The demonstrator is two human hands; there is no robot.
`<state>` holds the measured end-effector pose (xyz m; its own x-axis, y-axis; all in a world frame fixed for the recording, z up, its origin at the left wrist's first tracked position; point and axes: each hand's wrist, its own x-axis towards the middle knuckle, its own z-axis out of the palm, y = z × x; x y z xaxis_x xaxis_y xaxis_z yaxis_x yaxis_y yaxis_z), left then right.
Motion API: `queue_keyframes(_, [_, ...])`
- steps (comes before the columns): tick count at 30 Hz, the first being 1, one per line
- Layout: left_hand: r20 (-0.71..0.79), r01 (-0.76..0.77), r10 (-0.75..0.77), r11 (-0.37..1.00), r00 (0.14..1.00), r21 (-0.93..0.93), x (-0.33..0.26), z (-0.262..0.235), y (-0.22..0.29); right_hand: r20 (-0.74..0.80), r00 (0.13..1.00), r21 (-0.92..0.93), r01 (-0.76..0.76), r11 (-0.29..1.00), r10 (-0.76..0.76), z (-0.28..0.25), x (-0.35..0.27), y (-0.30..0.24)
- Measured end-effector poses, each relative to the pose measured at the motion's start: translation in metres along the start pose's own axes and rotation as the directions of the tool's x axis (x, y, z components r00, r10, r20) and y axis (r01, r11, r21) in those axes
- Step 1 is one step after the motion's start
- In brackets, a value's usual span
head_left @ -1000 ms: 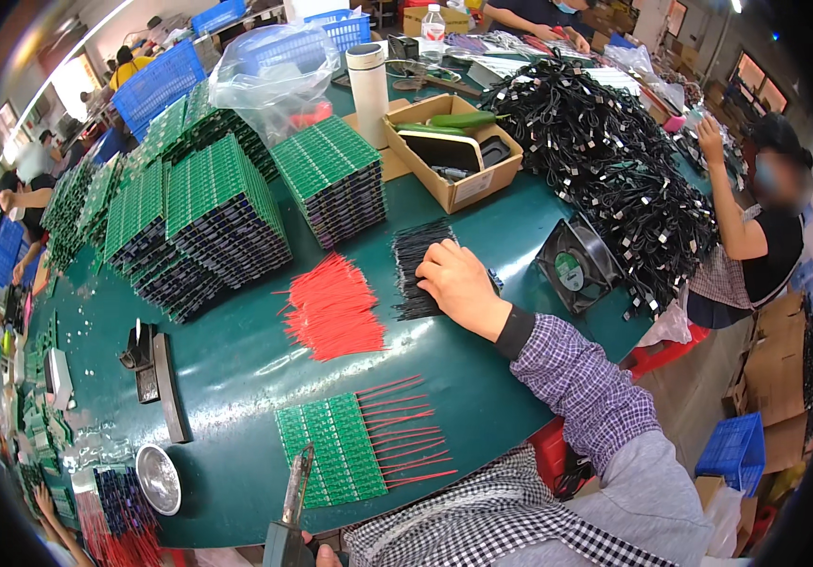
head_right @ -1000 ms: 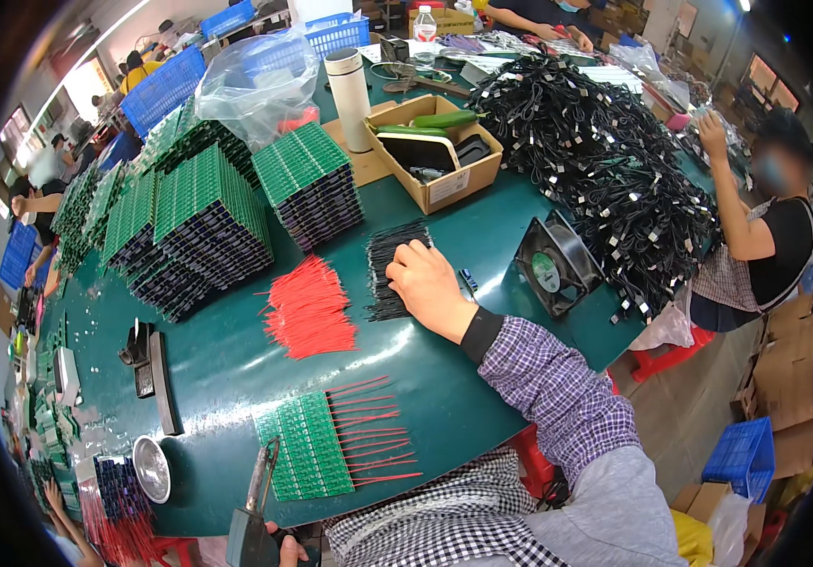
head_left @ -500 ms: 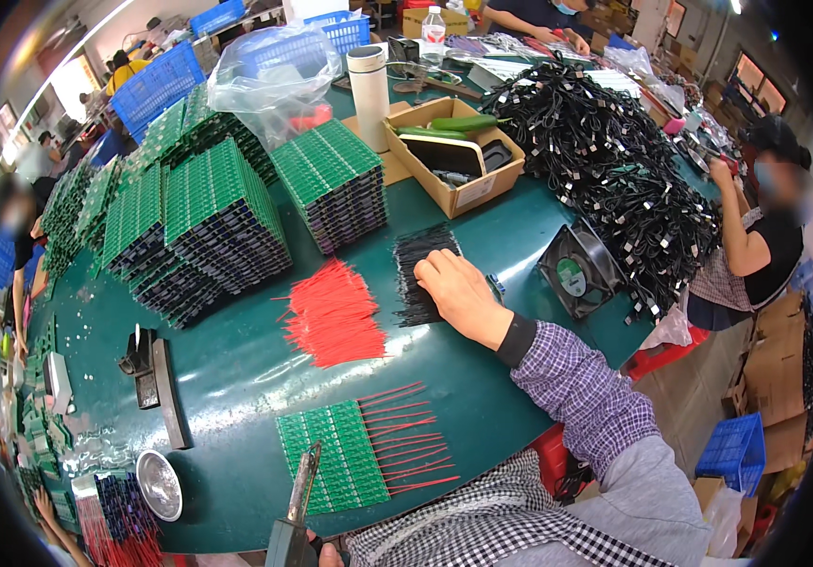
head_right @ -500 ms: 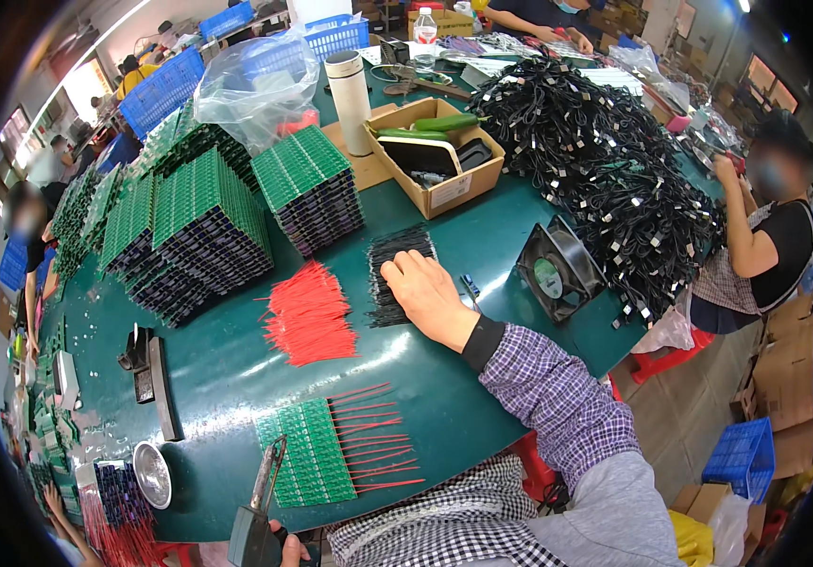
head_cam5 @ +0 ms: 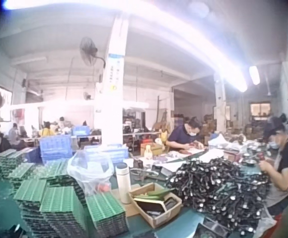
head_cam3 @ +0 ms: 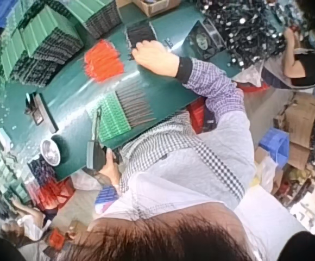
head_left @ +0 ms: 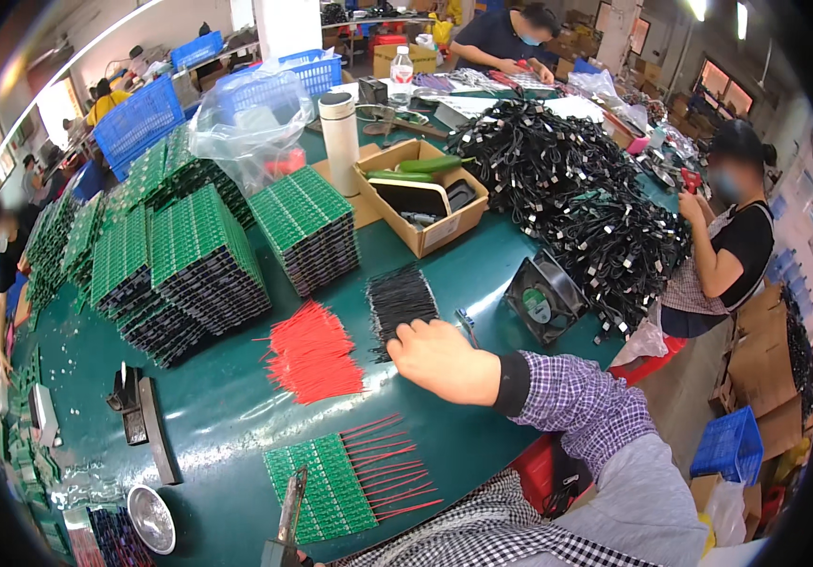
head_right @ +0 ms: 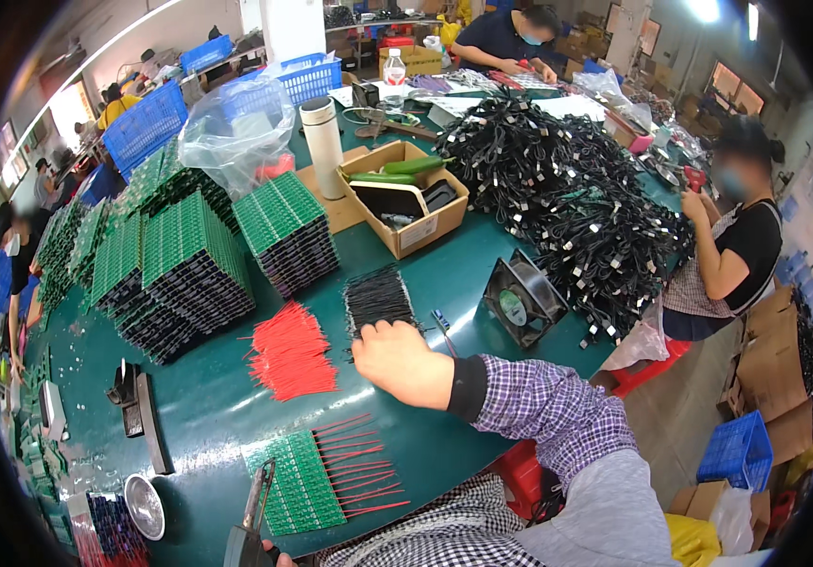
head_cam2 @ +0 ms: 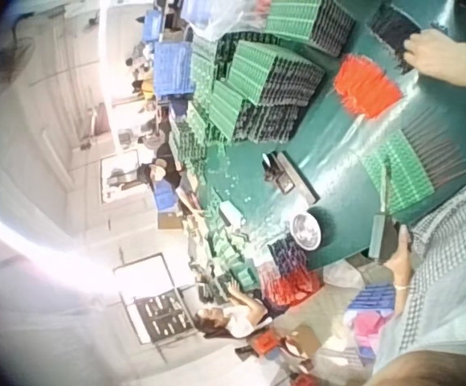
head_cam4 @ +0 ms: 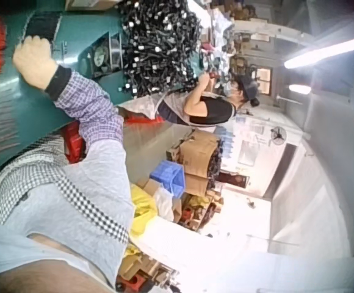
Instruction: The person applies wires to printed circuit boards using a soldering iron.
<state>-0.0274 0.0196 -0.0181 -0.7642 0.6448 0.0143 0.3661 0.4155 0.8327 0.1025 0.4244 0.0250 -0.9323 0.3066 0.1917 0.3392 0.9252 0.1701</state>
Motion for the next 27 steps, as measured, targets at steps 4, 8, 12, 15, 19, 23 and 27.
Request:
queue_keyframes(4, [-0.01,0.175,-0.181,0.963,0.983,-0.205,0.009,0.006,0.018,0.133,0.99,-0.102,0.061,0.993,-0.047,-0.002,-0.001,-0.017])
queue_keyframes(8, [-0.1,0.153,-0.226,0.866,0.969,-0.475,0.006,0.023,0.002,0.199,0.973,-0.07,0.131,0.989,-0.115,0.02,0.006,-0.026])
queue_keyframes(12, [-0.117,0.2,-0.251,0.921,0.961,-0.334,0.004,0.023,0.009,0.227,0.969,-0.023,0.106,0.994,-0.098,0.018,0.009,-0.023])
queue_keyframes(15, [-0.131,0.085,-0.123,0.961,0.984,-0.262,0.009,0.018,0.024,0.177,0.981,-0.006,0.083,0.997,-0.081,0.01,0.007,-0.02])
queue_keyframes(19, [-0.103,0.268,-0.342,0.863,0.934,-0.428,0.018,0.018,0.037,0.14,0.983,-0.065,0.131,0.989,-0.121,0.007,0.003,-0.021])
queue_keyframes(23, [-0.131,0.168,-0.22,0.931,0.967,-0.325,0.02,0.017,0.047,0.212,0.967,-0.119,0.172,0.978,-0.144,0.006,0.001,-0.023])
queue_keyframes(27, [-0.072,0.253,-0.347,0.797,0.935,-0.548,0.018,0.021,0.061,0.233,0.963,-0.187,0.184,0.965,-0.138,0.003,0.002,-0.026])
